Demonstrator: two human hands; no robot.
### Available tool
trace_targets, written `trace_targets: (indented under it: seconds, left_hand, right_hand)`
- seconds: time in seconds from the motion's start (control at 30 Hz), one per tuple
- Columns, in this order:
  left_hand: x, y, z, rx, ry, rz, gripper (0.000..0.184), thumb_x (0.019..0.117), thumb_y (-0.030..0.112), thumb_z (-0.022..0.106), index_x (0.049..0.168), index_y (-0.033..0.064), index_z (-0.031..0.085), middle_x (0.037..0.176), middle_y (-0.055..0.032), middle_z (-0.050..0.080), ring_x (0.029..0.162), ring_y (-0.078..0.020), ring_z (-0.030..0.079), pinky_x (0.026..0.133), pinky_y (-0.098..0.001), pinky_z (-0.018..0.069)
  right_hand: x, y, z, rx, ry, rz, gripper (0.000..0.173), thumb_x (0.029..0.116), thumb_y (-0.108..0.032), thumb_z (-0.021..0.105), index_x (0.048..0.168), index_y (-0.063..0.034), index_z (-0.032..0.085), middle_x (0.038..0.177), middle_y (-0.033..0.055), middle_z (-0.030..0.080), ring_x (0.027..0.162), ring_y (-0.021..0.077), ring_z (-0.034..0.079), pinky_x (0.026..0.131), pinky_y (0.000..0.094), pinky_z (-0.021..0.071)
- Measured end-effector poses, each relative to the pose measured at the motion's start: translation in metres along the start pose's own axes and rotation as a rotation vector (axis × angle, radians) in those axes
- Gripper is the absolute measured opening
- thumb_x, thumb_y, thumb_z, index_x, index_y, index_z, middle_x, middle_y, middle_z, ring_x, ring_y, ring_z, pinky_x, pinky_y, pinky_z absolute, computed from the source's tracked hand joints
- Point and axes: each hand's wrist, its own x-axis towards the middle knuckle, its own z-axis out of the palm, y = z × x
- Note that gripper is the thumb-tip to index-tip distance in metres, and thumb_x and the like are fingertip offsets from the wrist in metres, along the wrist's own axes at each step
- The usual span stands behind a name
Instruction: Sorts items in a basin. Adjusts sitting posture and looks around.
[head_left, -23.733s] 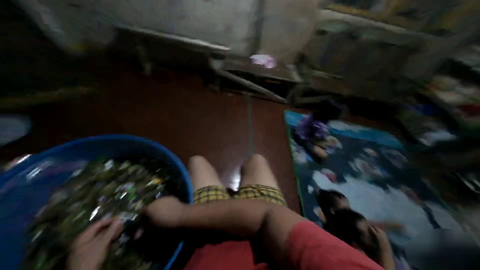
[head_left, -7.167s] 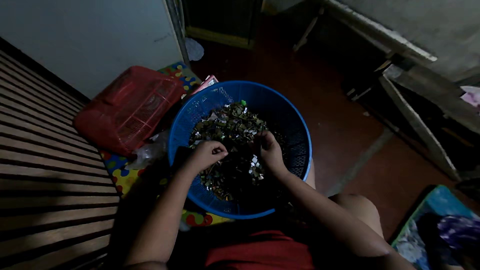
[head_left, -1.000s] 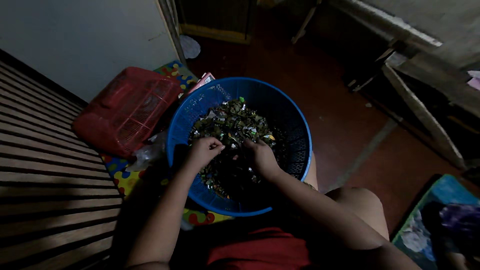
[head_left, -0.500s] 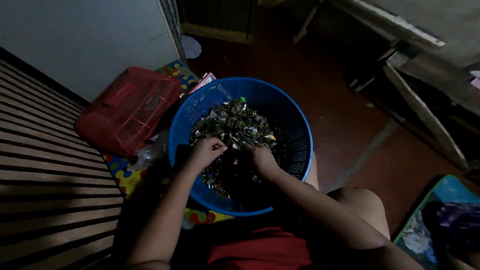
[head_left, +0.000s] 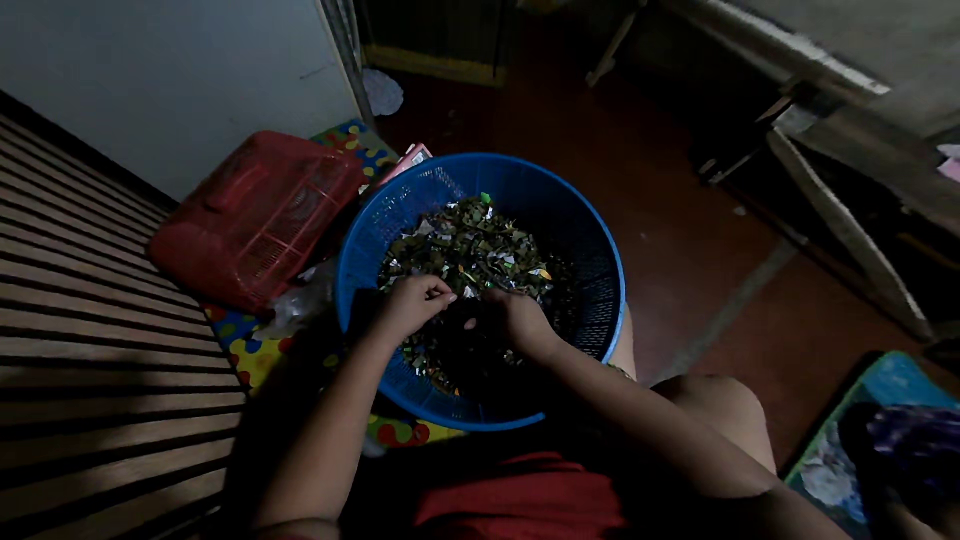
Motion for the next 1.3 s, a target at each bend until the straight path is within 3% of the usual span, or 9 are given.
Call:
trace_targets:
  seconds: [0.07,0.13,0.23,0.4,0.5,0.63,0.9,1.1,1.3]
  left_hand:
    - [0.0,0.002,0.0,0.006,-0.031,-0.012,0.017,0.0977,0.021,0.072,0.102,0.0044,0.074,0.092,-0.0072,0.074,0.082,-0.0141,0.071,0.083,-0.0365,0.0595]
    - [0.0,0.002,0.0,0.016,-0.101,-0.012,0.018,0.0977,0.02,0.071,0.105,0.0029,0.074,0.101,-0.0102,0.073,0.088,-0.0177,0.07,0.086,-0.0403,0.0584]
    - [-0.003,0.008,0.0,0.057,-0.195,-0.005,0.019,0.0969,0.009,0.066,0.112,-0.0004,0.073,0.113,-0.0153,0.071,0.1,-0.0225,0.068,0.094,-0.0428,0.0547]
    - [-0.005,0.013,0.0,-0.012,-0.22,-0.028,0.017,0.0984,0.009,0.065,0.111,0.0001,0.072,0.107,-0.012,0.071,0.092,-0.0146,0.067,0.088,-0.0347,0.0558]
    - [-0.004,0.01,0.001,0.055,-0.219,0.001,0.017,0.0954,0.008,0.066,0.108,-0.0006,0.072,0.108,-0.0137,0.071,0.1,-0.0194,0.067,0.094,-0.0408,0.0535]
    - [-0.004,0.008,0.002,0.109,-0.208,0.004,0.014,0.0925,0.007,0.068,0.104,0.0013,0.073,0.103,-0.0136,0.072,0.099,-0.0223,0.068,0.093,-0.0457,0.0533]
    - [-0.004,0.005,0.002,0.063,-0.18,0.039,0.009,0.0911,0.005,0.067,0.098,0.0015,0.072,0.094,-0.0103,0.07,0.089,-0.0168,0.065,0.085,-0.04,0.0535]
    - [-0.004,0.009,0.0,0.044,-0.25,0.01,0.022,0.0982,0.013,0.066,0.113,-0.0016,0.072,0.113,-0.0153,0.071,0.102,-0.0201,0.068,0.095,-0.0401,0.0541]
    - [-0.001,-0.002,-0.002,-0.013,-0.086,0.014,0.016,0.0988,0.019,0.07,0.103,0.0045,0.074,0.093,-0.0076,0.072,0.082,-0.0133,0.069,0.082,-0.0357,0.0583]
  right_hand:
    - [-0.001,0.003,0.0,0.08,0.084,-0.016,0.048,0.0925,-0.047,0.072,0.115,-0.0045,0.069,0.104,0.0179,0.07,0.104,0.0367,0.066,0.094,0.0561,0.0516]
    - [0.001,0.005,0.005,0.193,0.203,-0.102,0.044,0.0898,-0.036,0.078,0.12,-0.0052,0.069,0.111,0.0168,0.069,0.109,0.0356,0.064,0.095,0.0543,0.052]
    - [0.004,0.003,0.01,0.292,0.284,-0.22,0.029,0.0884,-0.019,0.078,0.114,-0.0058,0.072,0.112,0.0153,0.068,0.105,0.0295,0.065,0.09,0.048,0.0552]
    - [0.004,0.005,0.016,0.274,0.274,-0.256,0.023,0.0905,-0.017,0.074,0.11,-0.0053,0.073,0.107,0.014,0.07,0.103,0.0276,0.066,0.091,0.0458,0.0551]
    - [0.003,0.007,0.017,0.321,0.297,-0.285,0.022,0.0893,-0.015,0.076,0.109,-0.0056,0.073,0.109,0.0136,0.069,0.106,0.0262,0.065,0.091,0.0438,0.0553]
    - [0.003,0.004,0.018,0.309,0.261,-0.337,0.022,0.0898,-0.017,0.075,0.108,-0.0054,0.074,0.108,0.0124,0.07,0.108,0.0267,0.064,0.094,0.0462,0.0535]
    - [0.004,0.007,0.019,0.32,0.248,-0.364,0.025,0.0903,-0.02,0.076,0.11,-0.0049,0.072,0.107,0.0125,0.069,0.104,0.0245,0.065,0.092,0.0435,0.0546]
    - [0.0,0.007,0.014,0.322,0.414,-0.282,0.022,0.0876,-0.012,0.076,0.106,-0.0027,0.072,0.103,0.0142,0.069,0.098,0.0255,0.067,0.086,0.0435,0.0571]
    - [0.005,0.021,-0.008,0.6,0.572,0.056,0.032,0.0899,-0.01,0.076,0.118,-0.0062,0.062,0.102,0.0096,0.068,0.088,0.0182,0.067,0.077,0.0395,0.0581]
